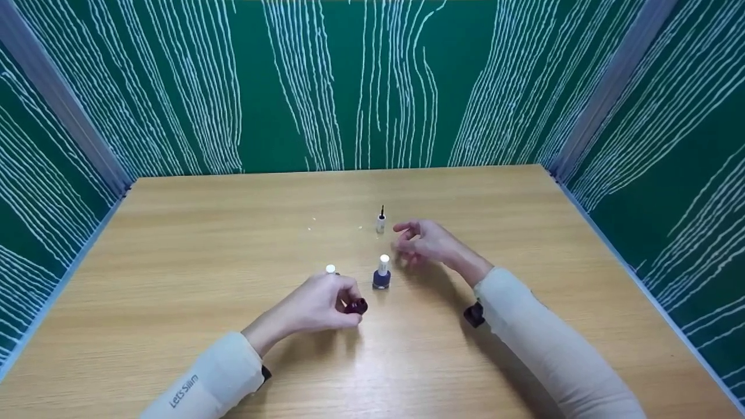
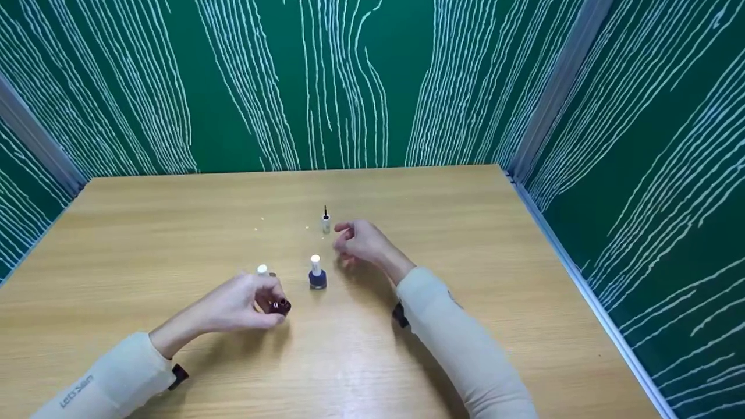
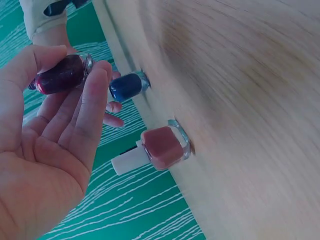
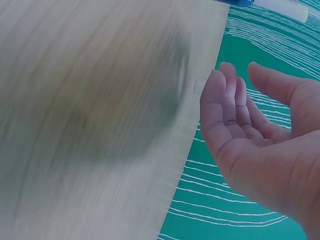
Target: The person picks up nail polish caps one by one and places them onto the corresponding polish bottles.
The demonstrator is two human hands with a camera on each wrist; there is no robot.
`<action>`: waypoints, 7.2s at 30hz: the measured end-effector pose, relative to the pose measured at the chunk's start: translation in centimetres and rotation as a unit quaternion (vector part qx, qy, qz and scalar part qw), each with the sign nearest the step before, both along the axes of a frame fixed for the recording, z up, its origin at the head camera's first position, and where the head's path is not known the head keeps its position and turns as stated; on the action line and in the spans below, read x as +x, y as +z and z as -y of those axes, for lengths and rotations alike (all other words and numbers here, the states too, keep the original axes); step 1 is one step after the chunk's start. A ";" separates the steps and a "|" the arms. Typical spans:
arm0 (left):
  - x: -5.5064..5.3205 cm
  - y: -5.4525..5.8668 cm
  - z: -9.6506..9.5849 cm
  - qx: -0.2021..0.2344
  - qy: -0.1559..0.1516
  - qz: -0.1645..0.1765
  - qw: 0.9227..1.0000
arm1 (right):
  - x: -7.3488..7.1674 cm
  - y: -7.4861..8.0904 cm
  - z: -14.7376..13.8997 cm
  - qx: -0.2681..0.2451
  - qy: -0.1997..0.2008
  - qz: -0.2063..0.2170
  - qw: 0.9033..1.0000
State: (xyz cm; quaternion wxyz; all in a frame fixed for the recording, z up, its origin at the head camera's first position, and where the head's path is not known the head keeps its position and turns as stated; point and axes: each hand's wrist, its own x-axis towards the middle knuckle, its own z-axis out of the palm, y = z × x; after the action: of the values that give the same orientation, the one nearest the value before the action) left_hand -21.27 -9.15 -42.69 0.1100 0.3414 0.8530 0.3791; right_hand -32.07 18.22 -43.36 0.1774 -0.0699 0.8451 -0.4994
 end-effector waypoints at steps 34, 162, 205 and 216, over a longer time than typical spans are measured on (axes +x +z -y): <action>0.2 -0.2 1.3 -0.032 0.005 -0.002 0.999 | -4.8 -2.3 4.7 -0.054 -0.118 0.025 0.991; -0.1 0.5 -1.9 0.025 0.014 0.036 0.999 | 9.0 3.7 -6.0 0.015 0.205 -0.095 0.974; -0.4 1.3 -2.8 0.028 0.009 0.031 0.999 | 9.3 2.8 -4.3 -0.197 0.065 -0.101 0.973; -0.6 1.1 -2.9 0.027 0.007 -0.009 1.000 | 9.7 2.4 -3.6 -0.214 0.095 -0.132 0.963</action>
State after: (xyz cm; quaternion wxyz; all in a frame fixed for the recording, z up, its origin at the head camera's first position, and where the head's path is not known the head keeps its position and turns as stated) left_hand -21.83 -6.25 -41.55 0.0903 0.3419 0.8456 0.3998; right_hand -22.38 21.85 -40.95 0.0916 -0.2513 0.7239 -0.6359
